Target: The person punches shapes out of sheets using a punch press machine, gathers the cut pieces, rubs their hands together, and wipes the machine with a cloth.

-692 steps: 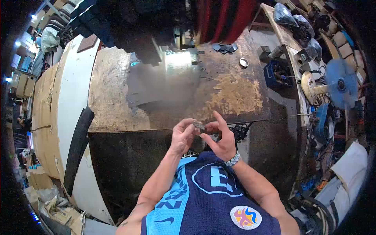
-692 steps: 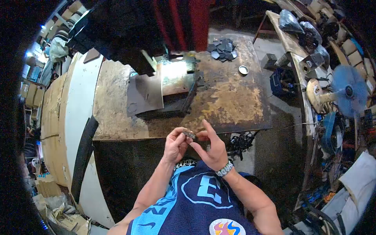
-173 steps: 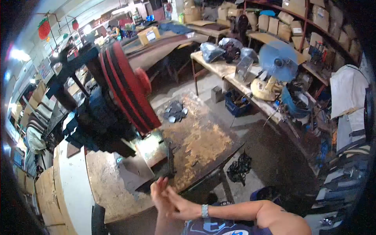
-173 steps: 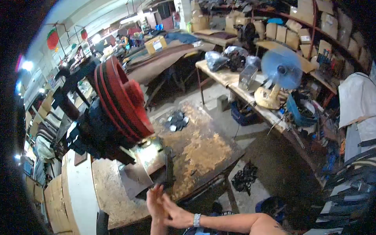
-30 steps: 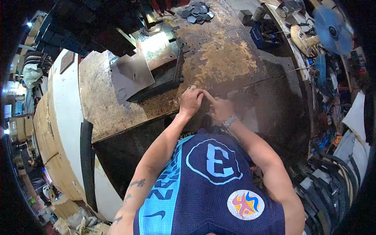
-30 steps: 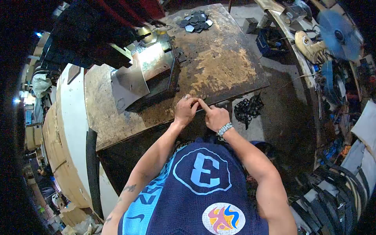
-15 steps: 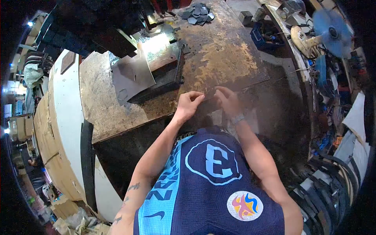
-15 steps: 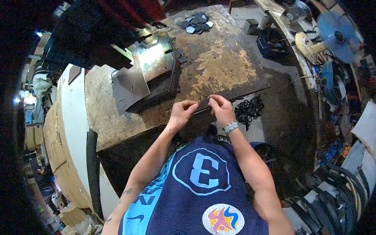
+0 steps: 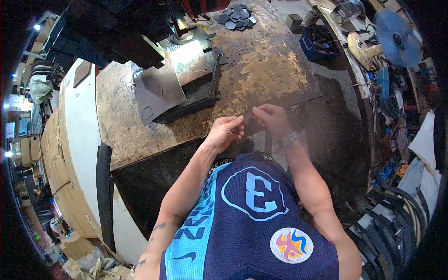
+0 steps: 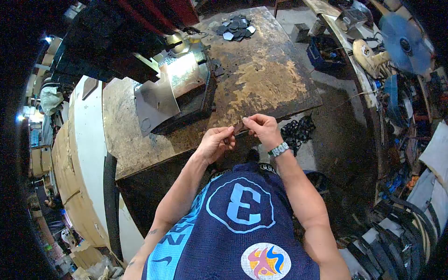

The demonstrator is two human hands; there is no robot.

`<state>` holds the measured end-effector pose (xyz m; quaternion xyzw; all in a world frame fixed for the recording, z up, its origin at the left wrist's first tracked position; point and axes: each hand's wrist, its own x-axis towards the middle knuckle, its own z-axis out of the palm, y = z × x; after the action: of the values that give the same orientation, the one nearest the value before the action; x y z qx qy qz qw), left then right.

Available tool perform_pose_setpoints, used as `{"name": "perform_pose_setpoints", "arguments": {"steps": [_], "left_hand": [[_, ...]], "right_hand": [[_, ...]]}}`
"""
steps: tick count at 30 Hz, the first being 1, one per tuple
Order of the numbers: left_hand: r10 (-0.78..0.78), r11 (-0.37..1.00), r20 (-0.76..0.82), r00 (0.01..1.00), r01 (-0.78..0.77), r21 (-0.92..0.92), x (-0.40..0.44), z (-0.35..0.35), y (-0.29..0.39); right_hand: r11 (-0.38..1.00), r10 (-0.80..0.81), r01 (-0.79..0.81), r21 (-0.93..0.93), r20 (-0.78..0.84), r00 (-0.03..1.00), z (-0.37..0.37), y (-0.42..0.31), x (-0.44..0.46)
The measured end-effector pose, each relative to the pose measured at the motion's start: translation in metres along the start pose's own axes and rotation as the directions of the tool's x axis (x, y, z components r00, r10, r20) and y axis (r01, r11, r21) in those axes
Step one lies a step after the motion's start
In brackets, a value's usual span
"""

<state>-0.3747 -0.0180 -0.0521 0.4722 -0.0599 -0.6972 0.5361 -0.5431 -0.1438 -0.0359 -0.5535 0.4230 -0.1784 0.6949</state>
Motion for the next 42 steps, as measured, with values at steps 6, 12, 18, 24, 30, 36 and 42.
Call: {"name": "perform_pose_setpoints", "arguments": {"steps": [6,12,18,24,30,36,42], "left_hand": [[0.459,0.792,-0.171,0.872,-0.314,0.523,-0.005,0.015,0.002],[0.681,0.283,0.184,0.709,-0.486,0.827,-0.009,0.025,0.012],[0.666,0.236,0.172,0.726,-0.424,0.875,-0.012,0.021,0.017],[0.676,0.120,0.273,0.685,-0.468,0.876,-0.016,0.020,0.027],[0.653,-0.024,0.399,0.644,-0.509,0.861,-0.026,0.015,0.034],[0.642,0.013,0.361,0.676,-0.480,0.877,-0.033,0.010,0.032],[0.701,0.024,0.326,0.634,-0.478,0.878,-0.044,0.008,0.030]], "right_hand": [[0.995,0.077,-0.071,0.068,-0.082,0.994,0.008,-0.005,-0.006],[0.995,0.090,-0.085,0.046,-0.122,0.988,0.013,-0.004,-0.006],[0.990,0.139,-0.138,0.022,-0.091,0.986,0.012,-0.006,-0.007],[0.590,-0.629,0.608,-0.531,0.170,0.759,0.003,-0.014,-0.007],[0.509,-0.607,0.710,-0.487,0.382,0.697,-0.001,-0.031,-0.009],[0.509,-0.555,0.707,-0.492,0.441,0.706,0.004,-0.032,-0.011],[0.482,-0.586,0.748,-0.457,0.467,0.663,0.012,-0.029,-0.007]]}}
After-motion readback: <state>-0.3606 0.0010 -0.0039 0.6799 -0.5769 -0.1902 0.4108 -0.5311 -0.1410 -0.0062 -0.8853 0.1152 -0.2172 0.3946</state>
